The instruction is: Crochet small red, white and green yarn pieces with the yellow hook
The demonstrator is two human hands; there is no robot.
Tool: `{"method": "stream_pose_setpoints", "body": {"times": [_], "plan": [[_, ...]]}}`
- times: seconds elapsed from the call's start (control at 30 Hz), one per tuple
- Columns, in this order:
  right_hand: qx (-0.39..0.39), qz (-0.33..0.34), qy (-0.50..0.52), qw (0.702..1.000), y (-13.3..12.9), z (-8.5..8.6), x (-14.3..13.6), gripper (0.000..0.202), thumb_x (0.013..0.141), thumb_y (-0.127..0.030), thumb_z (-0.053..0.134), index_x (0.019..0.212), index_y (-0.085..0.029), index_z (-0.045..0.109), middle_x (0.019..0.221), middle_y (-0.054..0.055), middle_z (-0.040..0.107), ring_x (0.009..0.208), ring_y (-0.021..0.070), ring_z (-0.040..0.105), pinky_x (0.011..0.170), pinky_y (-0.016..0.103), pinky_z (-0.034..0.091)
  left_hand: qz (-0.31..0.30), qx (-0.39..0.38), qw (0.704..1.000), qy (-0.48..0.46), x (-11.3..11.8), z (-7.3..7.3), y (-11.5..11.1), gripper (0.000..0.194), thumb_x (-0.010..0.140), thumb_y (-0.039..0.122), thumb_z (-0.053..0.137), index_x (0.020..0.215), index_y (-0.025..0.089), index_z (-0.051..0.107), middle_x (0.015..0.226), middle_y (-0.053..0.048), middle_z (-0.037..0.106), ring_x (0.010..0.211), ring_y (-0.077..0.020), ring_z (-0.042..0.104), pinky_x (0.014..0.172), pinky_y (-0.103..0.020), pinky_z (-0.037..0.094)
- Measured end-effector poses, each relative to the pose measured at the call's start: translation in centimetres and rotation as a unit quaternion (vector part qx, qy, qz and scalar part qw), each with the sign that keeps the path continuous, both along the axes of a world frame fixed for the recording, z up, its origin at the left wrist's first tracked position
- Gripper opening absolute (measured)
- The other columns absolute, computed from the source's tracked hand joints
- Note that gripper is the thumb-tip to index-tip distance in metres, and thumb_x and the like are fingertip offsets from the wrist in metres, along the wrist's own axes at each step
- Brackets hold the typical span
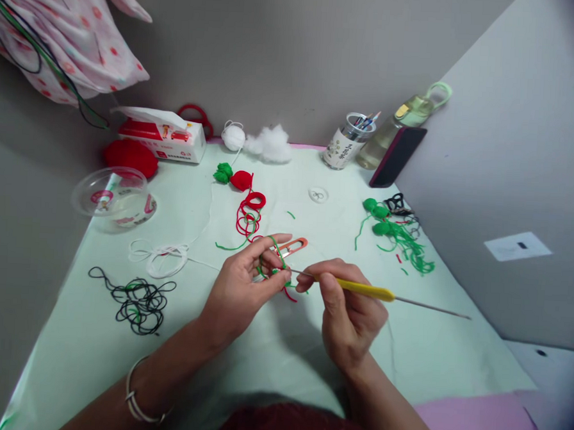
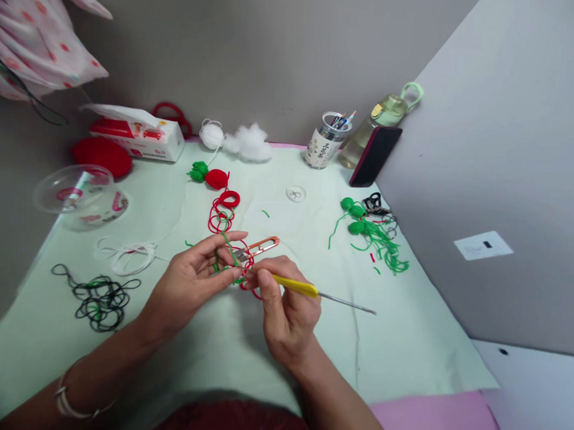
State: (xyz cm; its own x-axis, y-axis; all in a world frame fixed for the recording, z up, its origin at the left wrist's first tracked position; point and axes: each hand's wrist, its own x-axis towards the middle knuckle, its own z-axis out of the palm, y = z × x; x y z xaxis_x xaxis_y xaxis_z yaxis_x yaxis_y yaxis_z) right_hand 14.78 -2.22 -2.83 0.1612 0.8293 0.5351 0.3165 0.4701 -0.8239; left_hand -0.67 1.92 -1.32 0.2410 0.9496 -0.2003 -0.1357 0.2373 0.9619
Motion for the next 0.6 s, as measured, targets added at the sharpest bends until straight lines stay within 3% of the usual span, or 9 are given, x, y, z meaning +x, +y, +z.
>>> {"method": "stream_pose_setpoints", "body": {"times": [0.23, 0.6], "plan": [[-0.007, -0.005, -0.001, 1.000, -0.05, -0.12, 0.11, 0.021, 0.103, -0.013, 0.057, 0.097, -0.022, 0.076, 0.079, 0.001, 0.073, 0.066, 0.0150, 0.068, 0.060, 0.029, 0.055, -0.011, 0.004, 1.000, 0.003, 0.13, -0.18, -0.03, 0.008, 0.078, 0.019, 0.078, 0.084, 0.022, 0.073, 0.085, -0.001, 0.065, 0.089, -0.0198, 0.067, 0.088, -0.033, 0.051], [-0.005, -0.002, 0.001, 1.000, -0.05, -0.25, 0.16, 0.022, 0.103, -0.011, 0.056, 0.099, -0.022, 0.075, 0.080, 0.001, 0.073, 0.068, 0.0149, 0.068, 0.063, 0.029, 0.055, -0.016, 0.009, 1.000, 0.010, -0.02, -0.23, -0.08, 0.008, 0.079, 0.021, 0.077, 0.078, 0.021, 0.069, 0.085, -0.001, 0.063, 0.087, -0.0176, 0.064, 0.088, -0.031, 0.051]]}}
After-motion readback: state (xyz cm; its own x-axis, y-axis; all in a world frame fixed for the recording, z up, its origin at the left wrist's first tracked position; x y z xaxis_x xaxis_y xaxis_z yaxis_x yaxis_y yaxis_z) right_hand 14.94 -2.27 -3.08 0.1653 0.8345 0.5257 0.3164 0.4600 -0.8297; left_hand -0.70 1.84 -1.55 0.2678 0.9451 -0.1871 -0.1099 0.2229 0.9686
